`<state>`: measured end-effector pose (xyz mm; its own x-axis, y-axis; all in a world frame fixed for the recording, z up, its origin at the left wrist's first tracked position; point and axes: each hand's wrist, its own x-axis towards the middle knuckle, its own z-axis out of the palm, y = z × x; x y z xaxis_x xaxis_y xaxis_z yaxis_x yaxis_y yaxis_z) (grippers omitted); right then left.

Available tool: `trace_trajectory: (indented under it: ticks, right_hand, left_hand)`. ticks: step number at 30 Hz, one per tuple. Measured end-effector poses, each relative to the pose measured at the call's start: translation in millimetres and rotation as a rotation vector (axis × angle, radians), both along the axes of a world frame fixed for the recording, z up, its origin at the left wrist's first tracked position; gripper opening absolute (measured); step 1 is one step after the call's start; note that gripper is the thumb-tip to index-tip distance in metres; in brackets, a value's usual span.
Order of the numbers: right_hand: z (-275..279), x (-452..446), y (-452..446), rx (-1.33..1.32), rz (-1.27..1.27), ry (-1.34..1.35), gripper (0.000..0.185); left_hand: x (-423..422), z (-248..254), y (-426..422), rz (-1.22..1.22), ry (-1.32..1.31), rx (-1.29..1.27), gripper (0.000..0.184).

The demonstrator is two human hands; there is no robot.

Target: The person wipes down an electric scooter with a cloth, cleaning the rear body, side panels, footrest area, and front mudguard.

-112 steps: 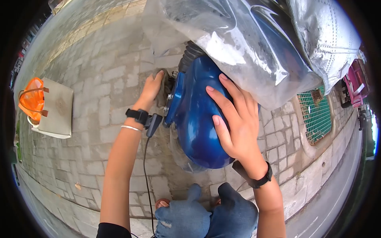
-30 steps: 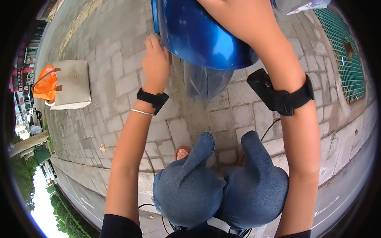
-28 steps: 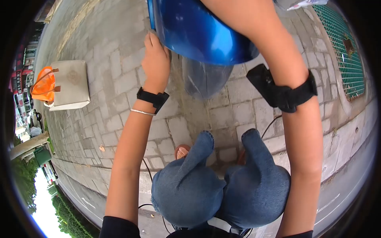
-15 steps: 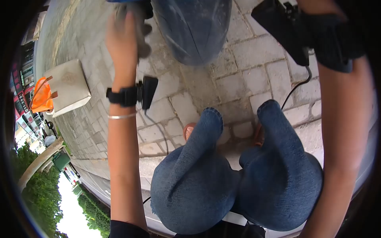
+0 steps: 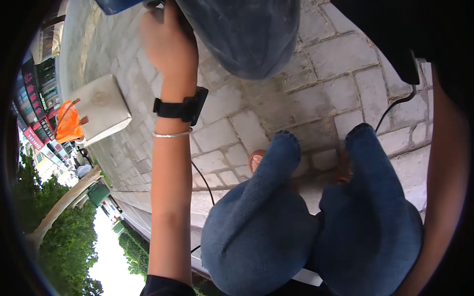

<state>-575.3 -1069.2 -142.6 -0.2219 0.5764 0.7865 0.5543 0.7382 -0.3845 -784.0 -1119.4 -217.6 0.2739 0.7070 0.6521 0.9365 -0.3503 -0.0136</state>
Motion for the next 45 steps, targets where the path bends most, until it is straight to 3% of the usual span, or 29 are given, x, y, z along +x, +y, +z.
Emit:
trace_trajectory:
  ticks: [2, 6, 10, 12, 14, 16, 19, 23, 26, 37, 39, 41, 44, 45]
  right_hand:
    - [2, -1, -2, 0.001, -0.017, 0.048, 0.031]
    - [6, 14, -6, 0.018, -0.063, 0.117, 0.030]
    - [-7, 13, -18, -0.023, -0.061, 0.160, 0.030]
    - [-13, 11, -23, -0.049, -0.048, 0.169, 0.030]
    - [-17, 8, -24, -0.060, -0.030, 0.174, 0.029]
    - [-21, 8, -25, -0.073, -0.018, 0.175, 0.029]
    - [-33, 9, -29, -0.108, -0.014, 0.174, 0.029]
    - [-45, 10, -32, -0.151, -0.011, 0.183, 0.028]
    - [-53, 14, -31, -0.182, -0.006, 0.172, 0.028]
    - [-49, 11, -33, -0.215, 0.058, 0.223, 0.027]
    - [-46, 12, -35, -0.211, 0.070, 0.218, 0.027]
    - [-42, 14, -35, -0.203, 0.095, 0.199, 0.026]
    - [-33, 16, -32, -0.172, 0.139, 0.163, 0.026]
    - [-30, 17, -30, -0.158, 0.149, 0.145, 0.026]
  left_hand:
    - [-9, -7, -11, 0.202, 0.196, -0.183, 0.032]
    - [-7, -7, -30, 0.249, 0.013, -0.508, 0.029]
    - [-13, -5, -15, 0.060, -0.138, -0.357, 0.042]
    - [0, 2, -9, 0.078, -0.214, -0.169, 0.024]
    - [5, 6, -1, 0.026, -0.110, -0.024, 0.025]
    - [0, 15, 3, 0.133, 0.017, -0.270, 0.030]
    - [6, 23, 7, 0.209, 0.118, -0.310, 0.033]
    - [-1, 24, 13, 0.130, 0.183, -0.343, 0.040]
    - [4, 35, 14, 0.066, 0.192, -0.568, 0.034]
    - [7, 36, -16, 0.167, 0.021, -0.812, 0.032]
    - [-23, -6, -15, 0.203, 0.109, -1.023, 0.034]
    - [-47, -44, -21, 0.274, -0.009, -1.136, 0.037]
    - [-67, -58, -55, 0.328, -0.109, -1.086, 0.041]
    - [-77, -54, -61, 0.377, -0.464, -1.206, 0.041]
